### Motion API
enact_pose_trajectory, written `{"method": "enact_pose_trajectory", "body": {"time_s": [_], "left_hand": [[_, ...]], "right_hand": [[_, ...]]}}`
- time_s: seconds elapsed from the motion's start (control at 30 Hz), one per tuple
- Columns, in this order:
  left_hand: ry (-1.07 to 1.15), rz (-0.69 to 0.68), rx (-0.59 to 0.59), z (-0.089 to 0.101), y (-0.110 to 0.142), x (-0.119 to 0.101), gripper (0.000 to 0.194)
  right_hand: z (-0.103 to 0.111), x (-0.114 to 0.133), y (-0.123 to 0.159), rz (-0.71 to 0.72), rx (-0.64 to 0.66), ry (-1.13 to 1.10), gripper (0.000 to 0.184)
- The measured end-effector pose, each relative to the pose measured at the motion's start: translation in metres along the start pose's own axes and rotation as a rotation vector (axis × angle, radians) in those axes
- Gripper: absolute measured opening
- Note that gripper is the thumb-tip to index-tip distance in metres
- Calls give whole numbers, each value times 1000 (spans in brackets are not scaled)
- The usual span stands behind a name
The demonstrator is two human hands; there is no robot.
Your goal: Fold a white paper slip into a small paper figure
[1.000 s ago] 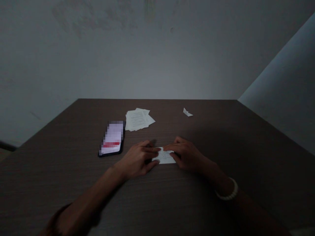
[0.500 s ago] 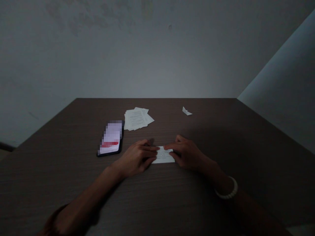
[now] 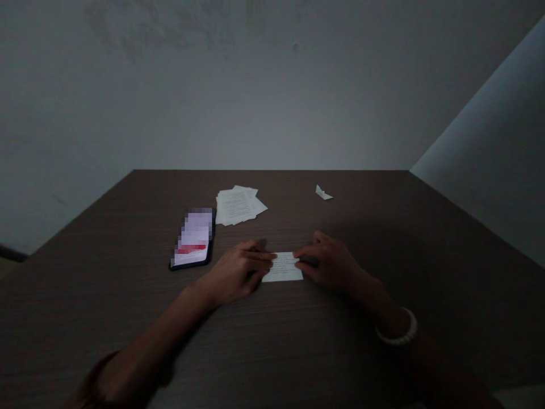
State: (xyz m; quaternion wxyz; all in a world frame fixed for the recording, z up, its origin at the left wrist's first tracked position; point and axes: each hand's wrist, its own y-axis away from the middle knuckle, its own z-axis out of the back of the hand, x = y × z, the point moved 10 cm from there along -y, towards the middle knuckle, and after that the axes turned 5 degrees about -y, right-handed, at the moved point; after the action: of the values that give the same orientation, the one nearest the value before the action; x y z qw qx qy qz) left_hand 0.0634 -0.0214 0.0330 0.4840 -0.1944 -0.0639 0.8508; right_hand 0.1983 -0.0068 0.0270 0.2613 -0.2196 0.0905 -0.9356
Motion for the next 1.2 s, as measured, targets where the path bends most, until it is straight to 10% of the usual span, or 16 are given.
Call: {"method": "enact_pose_trajectory", "body": {"time_s": [0.47, 0.77, 1.2], "left_hand": [[-3, 4, -1, 0, 1, 1, 25], [-29, -13, 21, 2, 1, -3, 22], [-45, 37, 58, 1, 1, 0, 24]], "right_hand": [[4, 7, 0, 49, -56, 37, 14], [-19, 33, -6, 233, 84, -64, 43], [-3, 12, -3, 47, 59, 42, 20]]}}
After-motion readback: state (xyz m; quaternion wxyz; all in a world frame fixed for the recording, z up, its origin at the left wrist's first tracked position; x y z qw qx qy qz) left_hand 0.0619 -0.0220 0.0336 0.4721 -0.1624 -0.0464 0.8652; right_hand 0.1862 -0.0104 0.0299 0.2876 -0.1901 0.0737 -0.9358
